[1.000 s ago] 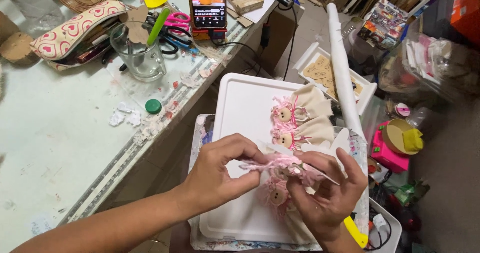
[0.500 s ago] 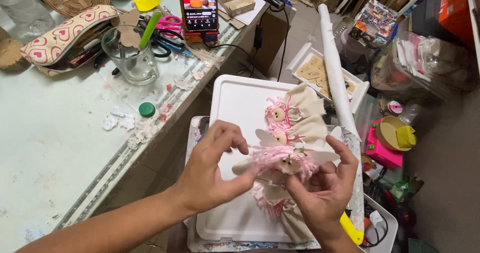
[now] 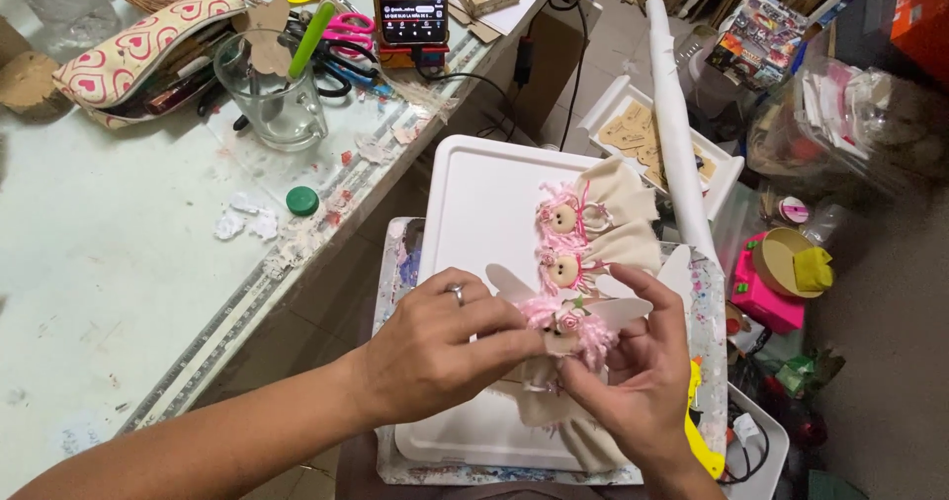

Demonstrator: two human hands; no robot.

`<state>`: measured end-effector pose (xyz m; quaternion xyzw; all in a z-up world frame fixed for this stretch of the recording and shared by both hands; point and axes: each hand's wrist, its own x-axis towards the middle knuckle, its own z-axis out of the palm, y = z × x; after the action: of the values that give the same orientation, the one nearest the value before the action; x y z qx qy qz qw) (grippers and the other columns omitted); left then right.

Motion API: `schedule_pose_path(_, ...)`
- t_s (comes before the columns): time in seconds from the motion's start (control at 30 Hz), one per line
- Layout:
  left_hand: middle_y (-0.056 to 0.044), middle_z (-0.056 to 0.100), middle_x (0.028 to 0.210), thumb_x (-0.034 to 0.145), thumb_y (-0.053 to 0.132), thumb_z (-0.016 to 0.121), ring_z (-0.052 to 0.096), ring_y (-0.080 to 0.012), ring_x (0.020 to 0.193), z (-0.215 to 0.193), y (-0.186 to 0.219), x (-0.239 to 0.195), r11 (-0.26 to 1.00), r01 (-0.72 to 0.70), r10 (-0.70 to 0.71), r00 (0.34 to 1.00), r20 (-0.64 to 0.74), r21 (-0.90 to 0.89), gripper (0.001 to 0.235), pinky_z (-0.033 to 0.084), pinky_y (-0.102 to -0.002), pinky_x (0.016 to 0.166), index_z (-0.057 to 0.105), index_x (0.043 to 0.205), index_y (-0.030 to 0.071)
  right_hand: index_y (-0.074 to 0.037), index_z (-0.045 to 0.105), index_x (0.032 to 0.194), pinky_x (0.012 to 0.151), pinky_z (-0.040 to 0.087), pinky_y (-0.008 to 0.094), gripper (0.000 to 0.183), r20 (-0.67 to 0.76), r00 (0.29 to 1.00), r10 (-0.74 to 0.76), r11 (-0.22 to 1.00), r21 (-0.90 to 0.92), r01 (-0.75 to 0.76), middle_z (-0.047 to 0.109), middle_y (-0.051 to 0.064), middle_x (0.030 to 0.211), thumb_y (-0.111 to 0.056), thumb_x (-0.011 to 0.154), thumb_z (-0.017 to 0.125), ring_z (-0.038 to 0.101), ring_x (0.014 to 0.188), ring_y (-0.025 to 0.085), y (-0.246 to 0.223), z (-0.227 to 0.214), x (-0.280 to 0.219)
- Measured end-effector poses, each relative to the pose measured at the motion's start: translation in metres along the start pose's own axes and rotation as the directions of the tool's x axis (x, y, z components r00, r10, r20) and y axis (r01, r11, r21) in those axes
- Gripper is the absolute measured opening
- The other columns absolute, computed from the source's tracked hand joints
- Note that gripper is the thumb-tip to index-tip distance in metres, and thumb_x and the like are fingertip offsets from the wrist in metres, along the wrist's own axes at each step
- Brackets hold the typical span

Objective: The person assembles small fabric dolls by attaching white paper wings to the back of each doll using a hot glue gun. They handle the dolls one at a time, apply glue, and press the wings into place.

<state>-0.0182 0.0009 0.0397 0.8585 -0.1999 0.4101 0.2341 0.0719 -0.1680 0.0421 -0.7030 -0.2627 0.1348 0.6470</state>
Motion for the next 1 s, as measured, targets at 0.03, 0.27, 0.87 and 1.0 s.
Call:
schedule_pose_path(0.03, -0.006, 0.059, 0.087, 0.09, 0.014, 0.059, 0.056, -0.021, 0.067, 0.001, 0.0, 0.0, 0.999, 0.028, -0.028, 1.0, 0.012, -0.036, 0.011, 0.039, -0.033, 0.062, 0.058, 0.1, 0.008, -0.008, 0.041, 0.125, 0.042, 0.032, 0.014, 0.07, 0.015, 1.0, 0.018, 0.999, -0.04, -0.018, 0.034, -0.003, 0.058, 0.007, 0.061, 0.064, 0.041, 0.044, 0.002, -0.001, -0.001, 0.002)
schedule_pose_path(0.27, -0.011, 0.05, 0.093, 0.093, 0.008, 0.049, 0.056, -0.0222, 0.073, 0.01, 0.002, -0.007, 0.902, 0.275, -0.222, 0.956, 0.189, -0.333, 0.012, 0.048, -0.029, 0.065, 0.048, 0.103, 0.002, -0.007, 0.031, 0.133, 0.076, 0.05, 0.021, 0.085, 0.268, 0.959, 0.091, 0.996, -0.039, -0.084, 0.053, 0.012, 0.119, 0.002, 0.06, 0.073, 0.05, 0.111, 0.009, 0.003, -0.007, 0.006)
schedule_pose_path(0.87, -0.01, 0.045, 0.088, 0.083, 0.02, 0.058, 0.05, -0.0215, 0.077, 0.0, 0.004, 0.006, 0.87, 0.423, -0.432, 0.902, 0.022, -0.253, 0.02, 0.042, -0.031, 0.069, 0.055, 0.096, 0.006, -0.002, 0.037, 0.128, 0.061, 0.057, 0.026, 0.072, 0.165, 0.985, 0.057, 0.983, 0.162, -0.084, 0.067, 0.018, 0.086, 0.003, 0.064, 0.07, 0.068, 0.069, 0.021, 0.001, -0.011, 0.01)
schedule_pose_path(1.0, -0.008, 0.046, 0.084, 0.076, 0.016, 0.067, 0.05, -0.0178, 0.074, 0.004, 0.011, 0.004, 0.749, 0.537, -0.557, 0.828, 0.072, -0.387, 0.017, 0.041, -0.026, 0.067, 0.059, 0.087, 0.005, -0.002, 0.039, 0.126, 0.068, 0.055, 0.025, 0.069, 0.136, 0.99, 0.036, 0.989, 0.139, -0.055, 0.06, 0.016, 0.104, 0.002, 0.064, 0.069, 0.064, 0.081, 0.02, 0.0, -0.006, 0.006)
